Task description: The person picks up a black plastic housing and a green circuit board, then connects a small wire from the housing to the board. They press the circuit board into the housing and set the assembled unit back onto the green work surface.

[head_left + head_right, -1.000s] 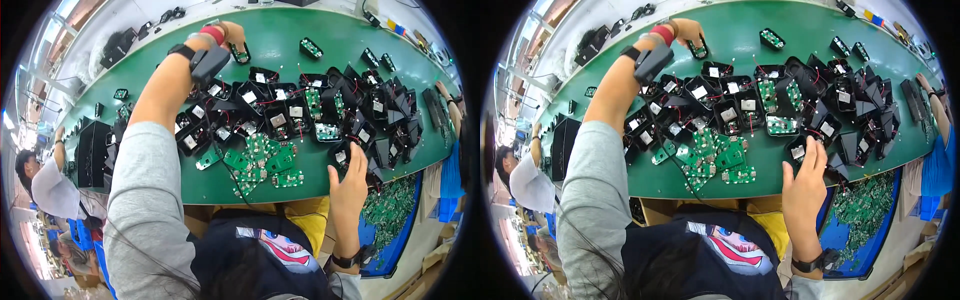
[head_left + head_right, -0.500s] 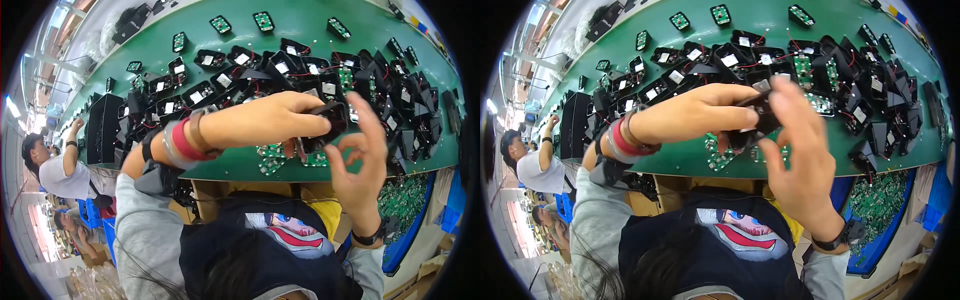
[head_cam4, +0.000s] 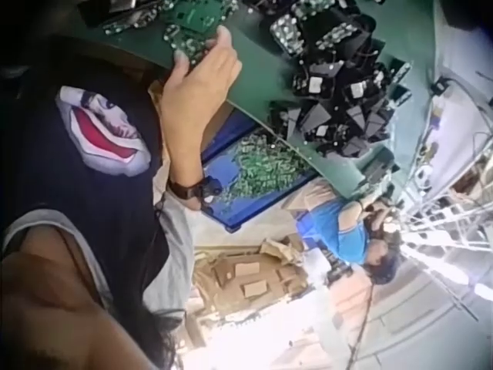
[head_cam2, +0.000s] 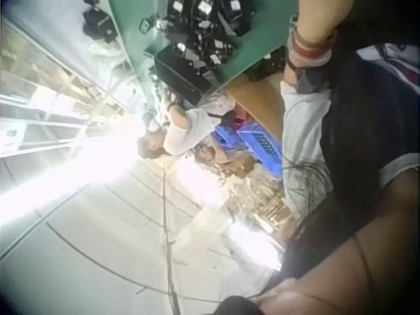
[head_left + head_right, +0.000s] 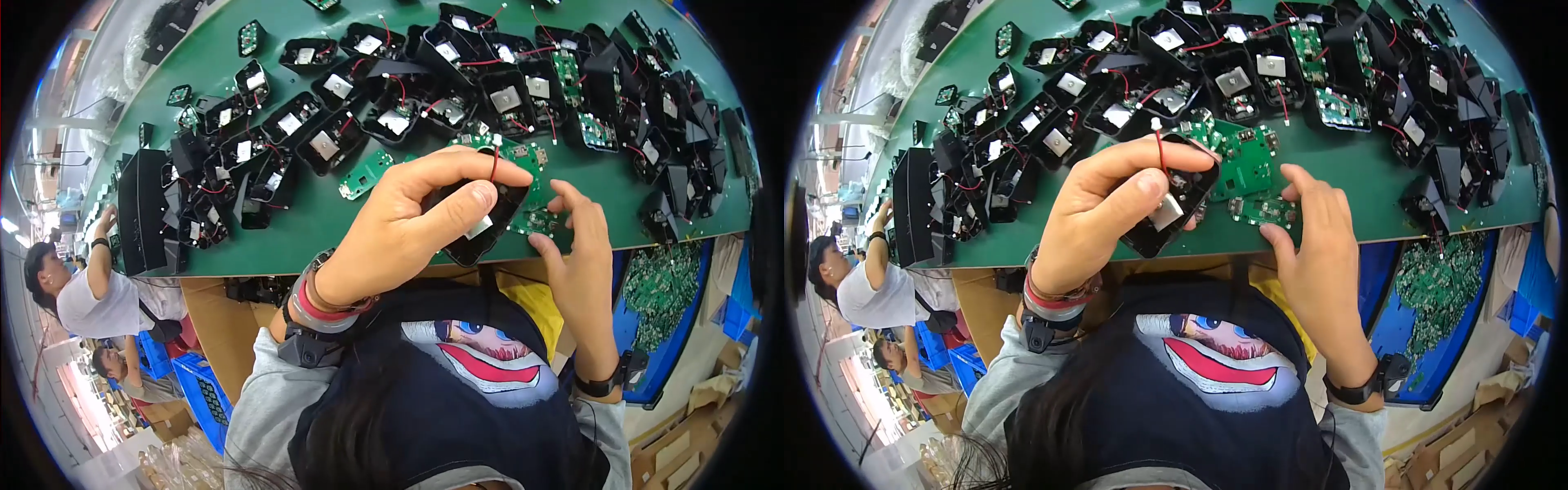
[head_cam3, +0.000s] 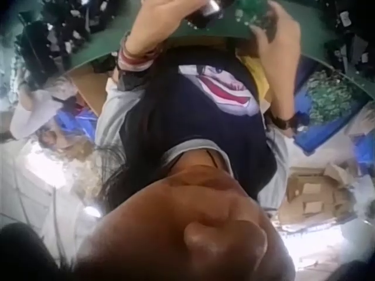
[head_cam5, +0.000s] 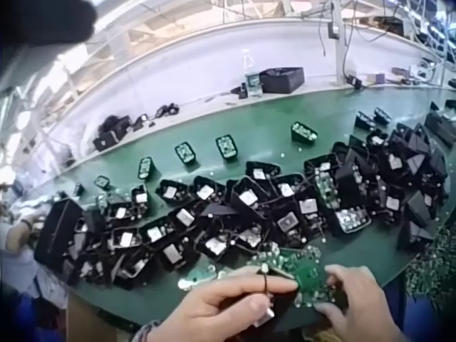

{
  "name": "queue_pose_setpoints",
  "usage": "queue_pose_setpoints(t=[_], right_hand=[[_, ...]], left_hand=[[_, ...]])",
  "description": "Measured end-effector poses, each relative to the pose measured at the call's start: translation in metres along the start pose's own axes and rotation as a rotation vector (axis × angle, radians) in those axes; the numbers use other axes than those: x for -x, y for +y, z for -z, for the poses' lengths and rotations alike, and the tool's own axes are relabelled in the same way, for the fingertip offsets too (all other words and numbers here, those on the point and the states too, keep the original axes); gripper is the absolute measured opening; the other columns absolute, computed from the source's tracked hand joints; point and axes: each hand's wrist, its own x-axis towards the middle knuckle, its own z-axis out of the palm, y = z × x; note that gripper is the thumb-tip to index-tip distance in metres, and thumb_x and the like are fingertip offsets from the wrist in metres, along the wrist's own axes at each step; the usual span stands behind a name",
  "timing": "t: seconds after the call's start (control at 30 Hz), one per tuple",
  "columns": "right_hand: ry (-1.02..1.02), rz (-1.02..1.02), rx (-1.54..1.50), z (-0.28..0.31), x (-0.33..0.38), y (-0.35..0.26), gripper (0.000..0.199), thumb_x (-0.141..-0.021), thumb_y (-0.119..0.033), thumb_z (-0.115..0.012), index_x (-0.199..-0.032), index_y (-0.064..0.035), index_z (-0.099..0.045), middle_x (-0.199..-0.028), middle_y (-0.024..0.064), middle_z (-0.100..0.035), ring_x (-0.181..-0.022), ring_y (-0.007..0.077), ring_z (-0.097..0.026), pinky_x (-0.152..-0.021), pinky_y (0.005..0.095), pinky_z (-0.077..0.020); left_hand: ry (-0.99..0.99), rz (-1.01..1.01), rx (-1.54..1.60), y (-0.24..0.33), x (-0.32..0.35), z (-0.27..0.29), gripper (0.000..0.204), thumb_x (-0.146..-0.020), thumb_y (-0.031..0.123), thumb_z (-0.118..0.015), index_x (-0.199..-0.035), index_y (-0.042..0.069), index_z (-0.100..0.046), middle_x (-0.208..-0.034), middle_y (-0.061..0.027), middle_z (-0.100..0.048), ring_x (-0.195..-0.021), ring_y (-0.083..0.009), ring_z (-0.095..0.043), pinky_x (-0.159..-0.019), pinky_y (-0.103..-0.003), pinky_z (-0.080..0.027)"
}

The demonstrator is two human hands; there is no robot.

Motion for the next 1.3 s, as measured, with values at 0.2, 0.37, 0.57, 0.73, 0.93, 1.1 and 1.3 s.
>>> queue_pose_setpoints(t=[0.2, 0.37, 0.57, 0.73, 0.93, 1.1, 1.3], right_hand=[[-0.074, -0.296, -0.166, 0.01, 0.007, 0.01, 0.056, -0.063, 0.006, -0.072, -0.114, -0.0028, -0.05, -0.078, -0.0005, -0.042, -0.069, 0.0073, -0.04, -0.058, 0.0197, -0.035], [0.096, -0.386, -0.655, 0.008, 0.008, 0.031, 0.05, -0.071, 0.005, -0.066, -0.116, 0.0015, -0.045, -0.071, -0.0024, -0.042, -0.061, 0.0046, -0.042, -0.053, 0.0171, -0.0344], [0.065, -0.493, -1.266, 0.026, -0.003, 0.025, 0.05, -0.081, -0.009, -0.066, -0.124, 0.0004, -0.042, -0.094, 0.0068, -0.061, -0.055, 0.0056, -0.05, -0.044, 0.0151, -0.0397], [-0.115, -0.348, -1.309, 0.031, -0.017, -0.022, 0.055, -0.078, -0.006, -0.069, -0.126, 0.0019, -0.045, -0.084, 0.0042, -0.059, -0.055, 0.0042, -0.051, -0.045, 0.0145, -0.0398], [-0.126, -0.368, -1.174, 0.026, -0.018, -0.029, 0.051, -0.078, -0.005, -0.068, -0.125, 0.0029, -0.05, -0.075, 0.0014, -0.055, -0.054, 0.0034, -0.05, -0.046, 0.014, -0.0393], [-0.081, -0.463, -1.362, 0.013, -0.017, -0.037, 0.056, -0.079, -0.005, -0.068, -0.125, 0.0024, -0.038, -0.078, 0.0056, -0.06, -0.05, 0.0028, -0.047, -0.042, 0.0145, -0.0368], [-0.018, -0.378, -1.185, 0.001, -0.008, -0.031, 0.028, -0.088, -0.009, -0.06, -0.105, -0.0037, -0.038, -0.071, 0.0012, -0.057, -0.049, 0.0006, -0.041, -0.041, 0.0154, -0.0276]], left_hand=[[0.011, -0.134, -0.245, -0.021, 0.005, -0.001, 0.019, -0.089, 0.014, -0.056, -0.099, 0.002, -0.067, -0.094, -0.0063, -0.06, -0.09, -0.0145, -0.053, -0.08, -0.027, -0.041], [0.009, -0.288, -0.444, -0.031, -0.005, -0.011, 0.015, -0.085, 0.009, -0.059, -0.096, 0.004, -0.068, -0.095, -0.0075, -0.065, -0.095, -0.019, -0.054, -0.091, -0.032, -0.038], [0.069, -0.334, -0.515, -0.031, -0.013, -0.022, 0.014, -0.083, 0.008, -0.062, -0.095, 0.005, -0.068, -0.092, -0.0053, -0.067, -0.088, -0.0199, -0.056, -0.089, -0.033, -0.041], [0.155, -0.404, -0.657, -0.027, -0.011, -0.032, 0.019, -0.076, 0.004, -0.066, -0.095, 0.007, -0.066, -0.111, -0.01, -0.055, -0.083, -0.0204, -0.057, -0.069, -0.029, -0.046], [0.204, -0.458, -0.715, -0.024, -0.011, -0.032, 0.02, -0.075, 0.003, -0.066, -0.095, 0.005, -0.066, -0.112, -0.0126, -0.054, -0.085, -0.021, -0.058, -0.072, -0.029, -0.047], [0.209, -0.52, -0.61, -0.04, -0.015, -0.029, 0.023, -0.076, 0.005, -0.063, -0.099, 0.005, -0.062, -0.115, -0.0182, -0.05, -0.089, -0.0319, -0.058, -0.075, -0.036, -0.049], [-0.007, -0.257, -0.151, -0.039, -0.01, -0.029, 0.033, -0.085, 0.014, -0.051, -0.115, 0.0, -0.057, -0.126, -0.0151, -0.044, -0.114, -0.0241, -0.044, -0.098, -0.035, -0.033]])
